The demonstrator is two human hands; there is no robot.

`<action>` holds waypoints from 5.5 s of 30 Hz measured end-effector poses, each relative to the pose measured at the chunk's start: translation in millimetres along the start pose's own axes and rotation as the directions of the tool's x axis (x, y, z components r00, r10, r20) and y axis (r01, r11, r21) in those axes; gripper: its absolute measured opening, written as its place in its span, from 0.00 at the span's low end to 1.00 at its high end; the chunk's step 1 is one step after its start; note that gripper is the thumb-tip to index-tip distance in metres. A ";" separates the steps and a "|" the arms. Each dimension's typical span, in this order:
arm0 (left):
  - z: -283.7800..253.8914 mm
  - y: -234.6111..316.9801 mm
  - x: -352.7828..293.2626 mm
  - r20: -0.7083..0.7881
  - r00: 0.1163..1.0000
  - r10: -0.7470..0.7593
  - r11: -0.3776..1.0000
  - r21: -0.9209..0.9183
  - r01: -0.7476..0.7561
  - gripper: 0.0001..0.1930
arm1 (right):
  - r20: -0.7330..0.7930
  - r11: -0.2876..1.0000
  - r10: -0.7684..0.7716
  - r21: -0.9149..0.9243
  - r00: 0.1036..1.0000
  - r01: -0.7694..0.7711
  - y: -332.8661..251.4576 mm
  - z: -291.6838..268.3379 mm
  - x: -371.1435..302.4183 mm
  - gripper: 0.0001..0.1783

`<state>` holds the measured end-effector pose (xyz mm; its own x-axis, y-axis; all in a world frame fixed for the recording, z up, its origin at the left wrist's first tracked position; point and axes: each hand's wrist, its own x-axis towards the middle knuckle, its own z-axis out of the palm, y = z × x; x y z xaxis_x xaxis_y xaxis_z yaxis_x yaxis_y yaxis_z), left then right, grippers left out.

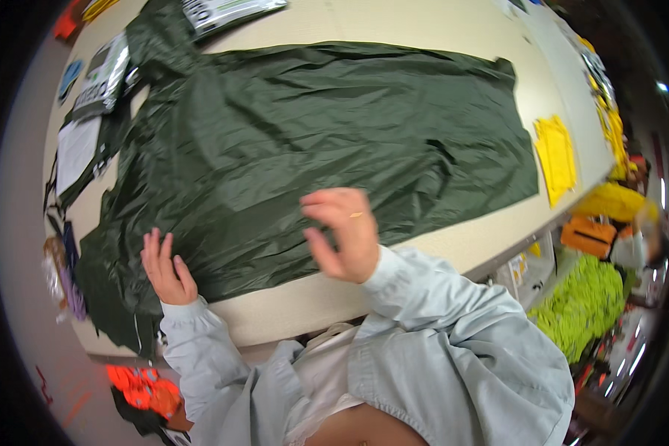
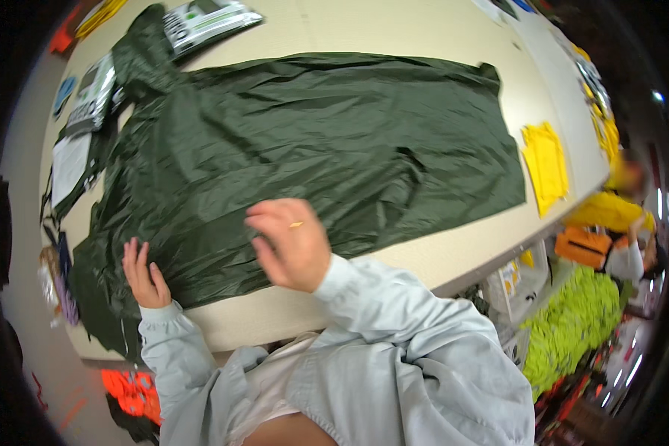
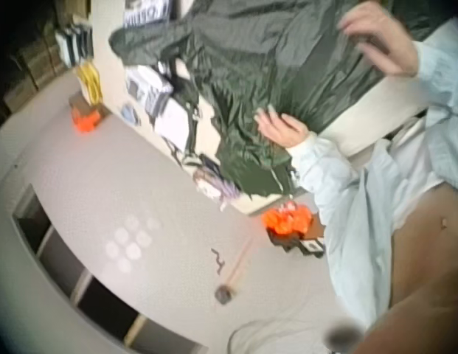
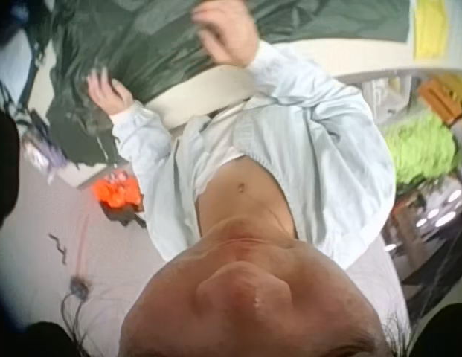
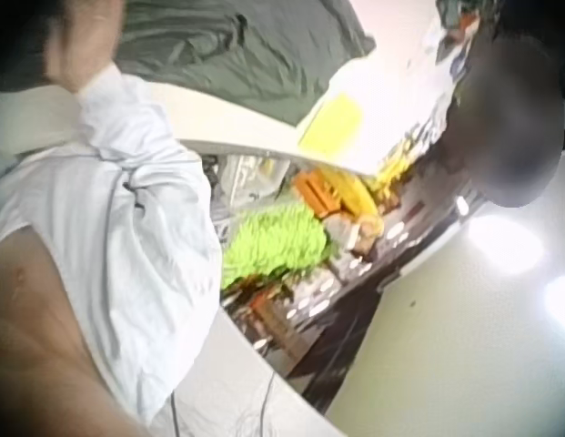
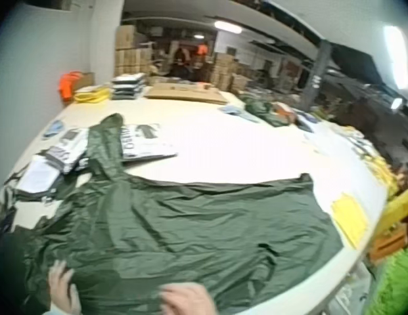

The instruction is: The person lays out a green raincoat on a table, uses scissors to cut off tags, and then folds the coat into a compact rectangle. The folded coat is placed into a plastic packaging bag and set aside.

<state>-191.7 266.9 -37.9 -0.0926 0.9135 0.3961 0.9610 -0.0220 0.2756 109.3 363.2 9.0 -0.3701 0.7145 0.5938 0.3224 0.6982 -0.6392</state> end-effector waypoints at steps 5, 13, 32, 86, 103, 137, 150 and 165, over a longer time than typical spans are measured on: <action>62.6 42.7 30.6 0.263 0.959 0.104 0.994 -0.045 -0.095 0.23 | -0.560 0.686 0.291 -0.442 0.775 -0.577 106.1 -121.6 -54.7 0.24; 123.5 14.0 8.8 0.247 0.967 0.058 0.980 0.171 -0.102 0.33 | -0.113 0.486 0.830 0.626 0.547 -0.610 143.9 -175.8 -115.9 0.12; 122.5 20.4 10.0 0.289 0.957 0.014 0.973 0.218 -0.080 0.33 | 0.774 0.821 0.304 0.083 0.556 -0.565 227.9 -189.6 -16.3 0.28; 124.4 25.8 11.8 0.276 0.960 0.041 0.974 0.202 -0.099 0.32 | 0.450 0.341 0.715 0.445 0.535 -0.828 171.5 -209.9 -123.3 0.21; 127.2 21.5 8.4 0.254 0.965 0.056 0.963 0.242 -0.120 0.31 | 0.406 -0.009 0.877 0.547 0.256 -0.837 177.4 -214.2 -82.7 0.08; 127.1 19.9 8.1 0.247 0.968 0.048 0.972 0.214 -0.102 0.32 | 0.002 0.597 0.726 -0.499 0.687 -0.629 244.5 -194.0 -152.3 0.15; 128.7 22.5 10.5 0.258 0.966 0.030 0.970 0.225 -0.090 0.31 | 0.464 -0.101 0.829 0.674 0.313 -0.731 243.5 -194.2 -111.4 0.15; 129.1 22.1 8.0 0.242 0.970 0.031 0.966 0.241 -0.092 0.31 | 0.644 -0.123 0.701 0.532 0.306 -0.838 221.8 -232.6 -110.5 0.16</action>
<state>-137.6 326.1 -141.7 0.0033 0.9834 0.1812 0.9998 -0.0068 0.0185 424.4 449.6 -84.7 -0.4480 0.6795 -0.5811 -0.1933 -0.7082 -0.6790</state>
